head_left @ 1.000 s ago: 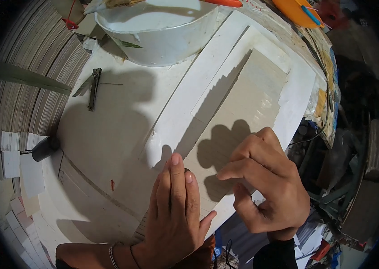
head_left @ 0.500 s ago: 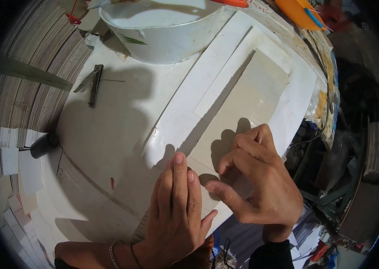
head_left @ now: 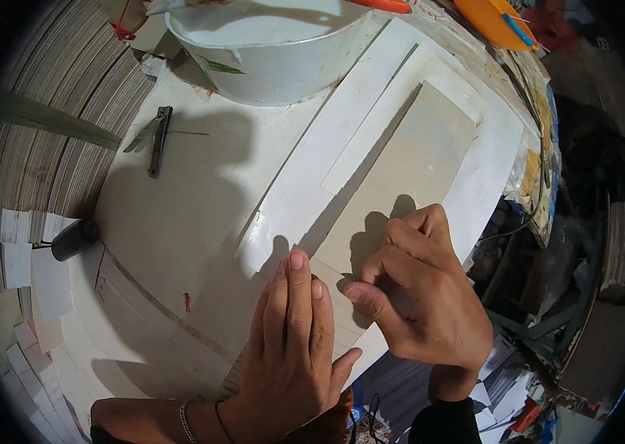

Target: Assemble cardboard boxes by hand using glue and manual alignment.

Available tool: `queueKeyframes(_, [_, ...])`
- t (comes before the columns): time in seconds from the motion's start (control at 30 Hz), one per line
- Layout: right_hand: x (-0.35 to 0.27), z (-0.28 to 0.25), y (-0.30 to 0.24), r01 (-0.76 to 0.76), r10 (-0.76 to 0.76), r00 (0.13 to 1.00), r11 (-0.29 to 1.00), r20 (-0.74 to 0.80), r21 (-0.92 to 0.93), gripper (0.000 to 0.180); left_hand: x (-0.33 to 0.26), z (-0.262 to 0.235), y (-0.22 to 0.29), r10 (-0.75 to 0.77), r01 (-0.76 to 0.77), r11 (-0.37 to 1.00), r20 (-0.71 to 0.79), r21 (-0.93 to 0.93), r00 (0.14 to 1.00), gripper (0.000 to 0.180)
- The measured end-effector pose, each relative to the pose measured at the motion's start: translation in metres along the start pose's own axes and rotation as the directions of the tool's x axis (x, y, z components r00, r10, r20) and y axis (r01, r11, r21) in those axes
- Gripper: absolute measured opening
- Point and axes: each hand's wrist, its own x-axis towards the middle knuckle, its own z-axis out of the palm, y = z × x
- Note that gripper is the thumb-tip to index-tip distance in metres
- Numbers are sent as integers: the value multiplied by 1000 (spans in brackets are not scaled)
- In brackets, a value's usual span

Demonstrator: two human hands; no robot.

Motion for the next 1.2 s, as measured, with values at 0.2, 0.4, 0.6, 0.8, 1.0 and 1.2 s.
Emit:
queueKeyframes(0.2, [1, 0, 2, 15, -15, 1000, 1000, -4, 25, 22, 2, -3, 4, -15, 14, 999, 30, 44, 999, 90])
queueKeyframes(0.4, [1, 1, 2, 0, 0, 1000, 999, -10, 38, 22, 3, -3, 4, -19, 18, 999, 24, 46, 1000, 90])
queueKeyframes(0.6, [1, 0, 3, 2, -1, 1000, 999, -8, 42, 22, 6, -4, 5, -13, 12, 999, 24, 53, 1000, 89])
queueKeyframes(0.8, [3, 0, -1, -35, 35, 999, 996, -1, 85, 18, 6, -4, 4, -18, 16, 998, 37, 60, 999, 90])
queueKeyframes(1.0, [-1, -6, 2, 1, -9, 998, 993, 67, 117, 24, 2, -1, 3, -22, 18, 997, 62, 70, 998, 88])
queueKeyframes(1.2, [-1, -7, -7, -36, 30, 998, 991, 52, 128, 23, -3, 3, 1, -55, 55, 998, -21, -6, 998, 91])
